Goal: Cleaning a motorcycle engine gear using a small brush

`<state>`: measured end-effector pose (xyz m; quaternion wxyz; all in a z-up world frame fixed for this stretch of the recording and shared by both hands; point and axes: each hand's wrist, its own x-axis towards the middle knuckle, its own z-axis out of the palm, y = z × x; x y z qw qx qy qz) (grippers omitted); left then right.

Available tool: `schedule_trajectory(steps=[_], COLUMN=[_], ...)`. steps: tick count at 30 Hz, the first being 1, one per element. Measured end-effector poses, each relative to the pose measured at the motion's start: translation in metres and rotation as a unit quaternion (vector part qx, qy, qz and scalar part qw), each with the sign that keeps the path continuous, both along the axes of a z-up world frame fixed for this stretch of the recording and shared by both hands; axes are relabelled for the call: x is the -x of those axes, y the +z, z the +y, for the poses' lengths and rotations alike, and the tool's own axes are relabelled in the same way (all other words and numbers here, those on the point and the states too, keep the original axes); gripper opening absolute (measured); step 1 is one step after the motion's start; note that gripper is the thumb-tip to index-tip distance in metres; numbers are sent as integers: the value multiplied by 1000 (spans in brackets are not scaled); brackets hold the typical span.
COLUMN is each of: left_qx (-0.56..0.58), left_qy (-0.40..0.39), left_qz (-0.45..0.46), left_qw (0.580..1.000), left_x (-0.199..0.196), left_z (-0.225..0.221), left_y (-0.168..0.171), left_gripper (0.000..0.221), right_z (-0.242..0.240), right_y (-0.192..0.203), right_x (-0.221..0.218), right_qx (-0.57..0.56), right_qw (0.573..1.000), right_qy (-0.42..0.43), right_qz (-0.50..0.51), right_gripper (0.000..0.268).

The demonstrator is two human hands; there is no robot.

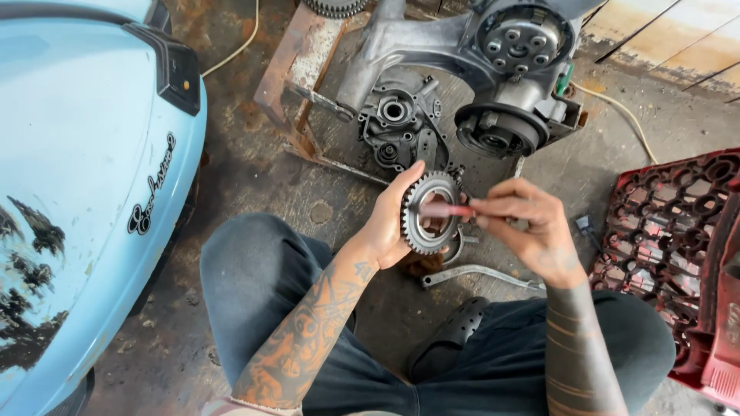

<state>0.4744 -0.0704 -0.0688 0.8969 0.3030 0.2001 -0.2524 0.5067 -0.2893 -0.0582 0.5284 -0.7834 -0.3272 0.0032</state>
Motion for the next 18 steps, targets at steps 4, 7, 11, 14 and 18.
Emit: schedule_trajectory(steps=[4, 7, 11, 14, 18], left_qx=[123, 163, 134, 133, 98], left_qy=[41, 88, 188, 211, 222], left_qz=[-125, -209, -246, -246, -251], left_qw=[984, 960, 942, 937, 937], left_x=[-4, -7, -1, 3, 2], left_z=[7, 22, 21, 22, 20], left_y=[-26, -24, -7, -1, -3], left_gripper=[87, 86, 88, 89, 88], right_z=[15, 10, 14, 14, 1], right_y=[5, 4, -19, -35, -42], right_x=[7, 9, 14, 16, 8], right_qx=[-16, -16, -31, -41, -2], right_qw=[1000, 1000, 998, 995, 983], right_qy=[-12, -2, -36, -43, -96], right_qz=[-14, -11, -36, -82, -158], right_gripper=[19, 19, 20, 23, 21])
